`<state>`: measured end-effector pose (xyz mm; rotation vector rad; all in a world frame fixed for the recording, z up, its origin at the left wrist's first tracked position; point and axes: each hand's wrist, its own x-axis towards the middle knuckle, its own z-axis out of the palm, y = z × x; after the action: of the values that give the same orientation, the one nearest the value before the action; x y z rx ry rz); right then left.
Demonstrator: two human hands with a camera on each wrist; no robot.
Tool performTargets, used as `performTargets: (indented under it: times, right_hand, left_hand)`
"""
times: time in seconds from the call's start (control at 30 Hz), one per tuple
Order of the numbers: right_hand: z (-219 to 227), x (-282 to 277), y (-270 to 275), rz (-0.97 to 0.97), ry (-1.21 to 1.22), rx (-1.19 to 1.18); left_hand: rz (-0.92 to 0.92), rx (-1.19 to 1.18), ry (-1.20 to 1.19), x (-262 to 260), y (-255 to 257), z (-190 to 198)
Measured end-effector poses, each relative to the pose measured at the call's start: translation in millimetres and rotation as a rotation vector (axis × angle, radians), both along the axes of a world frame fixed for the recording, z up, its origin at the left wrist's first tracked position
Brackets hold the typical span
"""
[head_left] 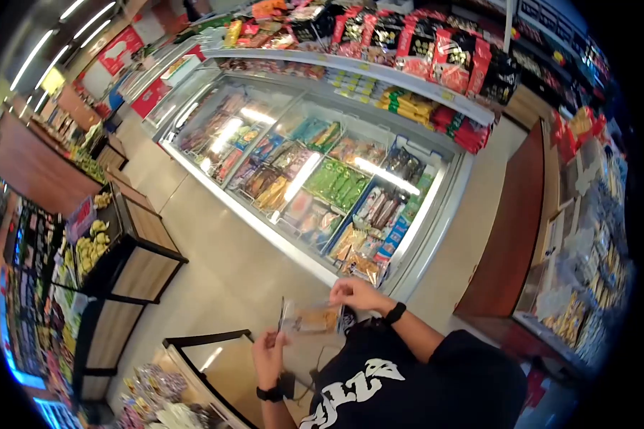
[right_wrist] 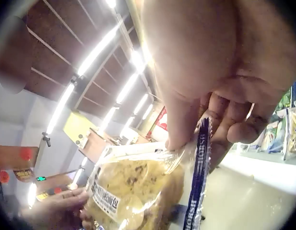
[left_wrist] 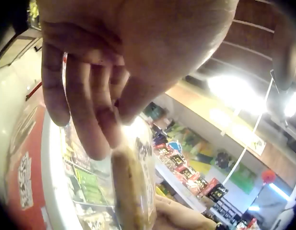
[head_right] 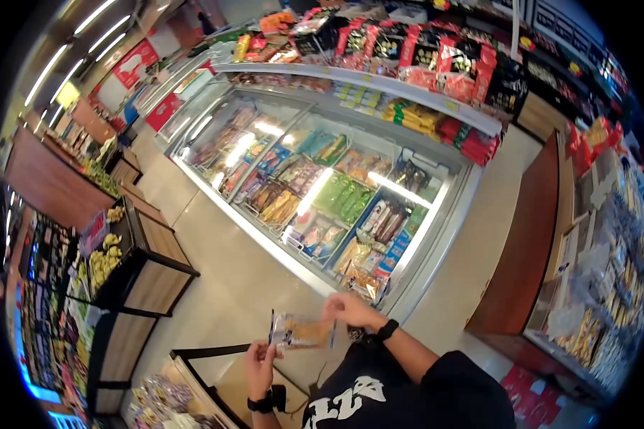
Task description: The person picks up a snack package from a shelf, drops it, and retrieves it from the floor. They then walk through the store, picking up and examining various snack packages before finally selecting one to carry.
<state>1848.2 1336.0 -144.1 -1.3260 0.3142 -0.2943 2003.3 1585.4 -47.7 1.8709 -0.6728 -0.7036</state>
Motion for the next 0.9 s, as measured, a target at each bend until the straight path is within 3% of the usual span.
performTargets:
  times: [0.1, 0.27, 0.33, 0.43, 0.53, 0.6, 0.7, 0.8, 0.9]
  right_hand:
    - [7, 14, -18, -0.136, 0.087, -0.094]
    - [-10, 9, -51, -0.441, 0.212, -0.291]
    - [12, 3, -54, -0.558, 0.3, -0.308]
    - [19, 7, -56, -0.718, 0.375, -0.226]
    - [30, 19, -57, -0.831, 0.46, -0.261]
    - [2, 33, -60, -0.909, 0.427, -0.276]
    - [-17, 62, -61, -0.982, 0.535, -0.385]
    - [-36, 89, -69, -0.978, 0.775, -0.523]
    - [-73, 114, -67, -0.995, 0.824, -0.52]
  left_hand:
    - [-0.104, 0.075, -0.057, 33, -47, 14]
    - [-0.439, 0.149, -0.039, 69, -117, -43]
    - [-0.546, 0.143, -0.001, 70, -138, -50]
    - [-0.619, 0.119, 0.181, 72, -171, -39]
    - [-0.688, 0.081, 0.205, 95, -197, -57]
    - [-0.669, 0.091, 0.197, 110, -215, -51]
    - [-0.785, 0.039, 0.077, 153, -240, -98]
    - [-0.823, 0.027, 0.297, 187, -260, -150]
    - [-0.916, 0.143, 0.299, 222, -275, -211]
